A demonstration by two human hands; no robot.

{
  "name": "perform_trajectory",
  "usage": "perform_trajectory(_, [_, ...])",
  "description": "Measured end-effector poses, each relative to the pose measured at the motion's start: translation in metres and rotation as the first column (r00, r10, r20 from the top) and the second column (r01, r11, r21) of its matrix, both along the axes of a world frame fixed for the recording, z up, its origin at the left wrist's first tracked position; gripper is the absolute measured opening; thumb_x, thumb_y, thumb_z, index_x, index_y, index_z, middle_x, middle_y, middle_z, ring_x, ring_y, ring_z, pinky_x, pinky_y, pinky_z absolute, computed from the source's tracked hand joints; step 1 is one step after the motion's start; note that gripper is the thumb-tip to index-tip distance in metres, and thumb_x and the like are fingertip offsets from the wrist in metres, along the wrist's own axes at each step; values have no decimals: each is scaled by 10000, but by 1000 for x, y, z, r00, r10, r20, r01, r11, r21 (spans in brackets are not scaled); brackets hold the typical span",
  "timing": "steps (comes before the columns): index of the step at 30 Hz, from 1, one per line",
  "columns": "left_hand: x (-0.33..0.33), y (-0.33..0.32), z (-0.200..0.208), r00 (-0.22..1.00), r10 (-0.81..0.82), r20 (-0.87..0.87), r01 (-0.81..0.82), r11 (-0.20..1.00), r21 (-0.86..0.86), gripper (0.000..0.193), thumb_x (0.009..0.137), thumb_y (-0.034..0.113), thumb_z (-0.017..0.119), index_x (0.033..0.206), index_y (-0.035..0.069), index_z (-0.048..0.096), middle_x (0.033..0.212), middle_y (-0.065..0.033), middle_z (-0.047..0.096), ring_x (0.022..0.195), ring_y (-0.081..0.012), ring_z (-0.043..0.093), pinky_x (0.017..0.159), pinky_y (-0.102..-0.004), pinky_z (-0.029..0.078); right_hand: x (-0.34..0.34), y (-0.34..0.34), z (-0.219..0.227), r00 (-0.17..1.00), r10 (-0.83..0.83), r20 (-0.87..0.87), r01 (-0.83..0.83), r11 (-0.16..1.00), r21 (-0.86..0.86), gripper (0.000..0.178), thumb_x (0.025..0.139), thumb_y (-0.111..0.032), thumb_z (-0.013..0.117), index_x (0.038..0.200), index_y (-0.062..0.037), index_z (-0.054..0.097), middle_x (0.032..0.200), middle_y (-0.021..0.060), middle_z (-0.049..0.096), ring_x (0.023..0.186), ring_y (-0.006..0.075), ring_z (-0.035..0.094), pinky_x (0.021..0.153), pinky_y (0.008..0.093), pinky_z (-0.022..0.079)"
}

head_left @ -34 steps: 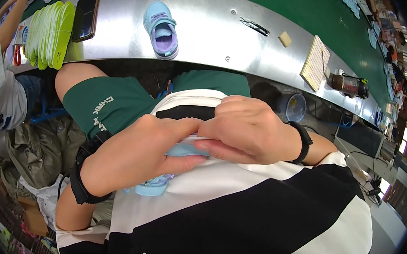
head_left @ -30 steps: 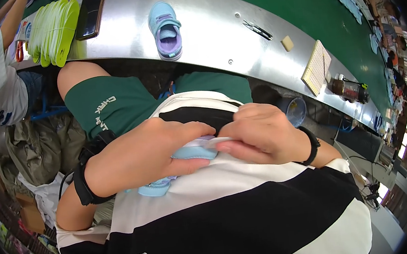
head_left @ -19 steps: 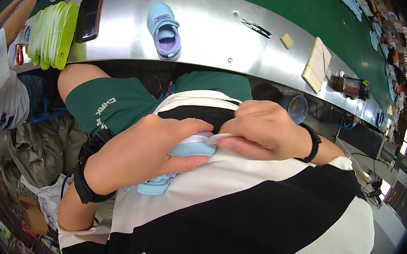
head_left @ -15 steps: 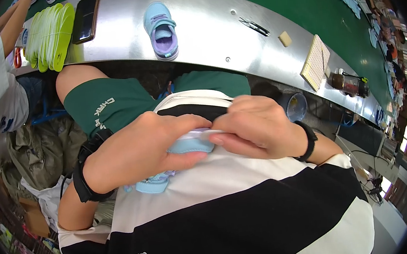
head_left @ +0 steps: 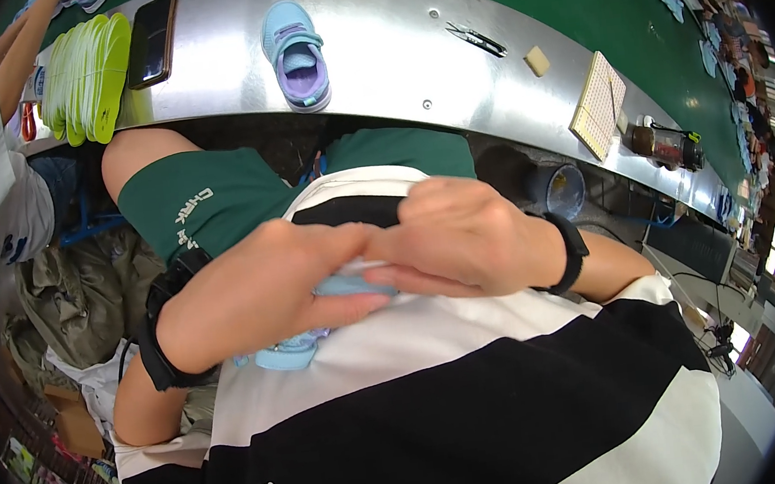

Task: Inspecting and cleaning light blue sneakers on a factory conveyor belt.

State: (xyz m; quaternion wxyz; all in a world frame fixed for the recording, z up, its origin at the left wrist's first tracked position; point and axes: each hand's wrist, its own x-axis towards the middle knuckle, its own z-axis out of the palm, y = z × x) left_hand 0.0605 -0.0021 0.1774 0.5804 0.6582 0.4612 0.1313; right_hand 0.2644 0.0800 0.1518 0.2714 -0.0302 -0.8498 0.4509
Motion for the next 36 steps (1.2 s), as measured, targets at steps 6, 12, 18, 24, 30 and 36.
perform_trajectory(6, [3, -3, -5, 996, 64, 62, -68, 995, 75, 411, 780, 238, 757, 1111, 31, 630, 904, -182, 672, 813, -376, 649, 695, -367, 523, 27, -8, -2, 994, -65, 91, 65, 998, -1, 200, 802, -111, 740, 911, 14, 628, 589, 61, 468, 509, 214, 476, 490, 335, 373])
perform_trajectory(12, [-2, -1, -5, 1000, -26, -11, 26, 999, 39, 395, 839, 271, 691, 1132, 21, 606, 896, -175, 672, 770, -364, 651, 710, -397, 529, 15, -9, -5, 999, -2, 40, 3, 1000, -18, 197, 759, -43, 766, 919, 27, 676, 615, 55, 509, 502, 204, 463, 465, 326, 340])
perform_trajectory(18, [-4, -3, -8, 996, 34, 87, -39, 997, 66, 430, 775, 205, 754, 1145, 21, 634, 998, -162, 691, 870, -344, 674, 768, -357, 537, 46, -6, 2, 987, -56, 150, 70, 993, -95, 130, 783, -43, 744, 860, 39, 679, 648, 101, 601, 479, 211, 488, 477, 316, 379])
perform_trajectory(24, [-1, -5, -11, 994, 6, 107, -24, 986, 166, 402, 823, 252, 700, 1149, 35, 613, 974, -152, 685, 846, -337, 666, 744, -379, 543, 35, -8, 9, 989, -79, 125, 88, 994, -69, 149, 773, -46, 752, 866, 45, 681, 616, 84, 569, 476, 208, 475, 474, 322, 365])
perform_trajectory(30, [1, -4, -7, 997, 5, 83, -19, 984, 177, 382, 824, 252, 697, 1121, 26, 615, 945, -147, 678, 824, -340, 655, 723, -388, 534, 20, -10, 3, 996, -29, 82, 33, 999, -42, 188, 747, -34, 763, 902, 31, 680, 613, 69, 524, 498, 202, 466, 474, 323, 344])
perform_trajectory(36, [-2, -6, -5, 998, 6, 64, -12, 996, 90, 370, 819, 241, 699, 1107, 24, 616, 936, -157, 670, 823, -340, 649, 726, -384, 533, 17, -10, 1, 997, 2, 72, 0, 1000, -16, 183, 749, -37, 767, 895, 22, 673, 604, 62, 516, 489, 198, 471, 461, 312, 329])
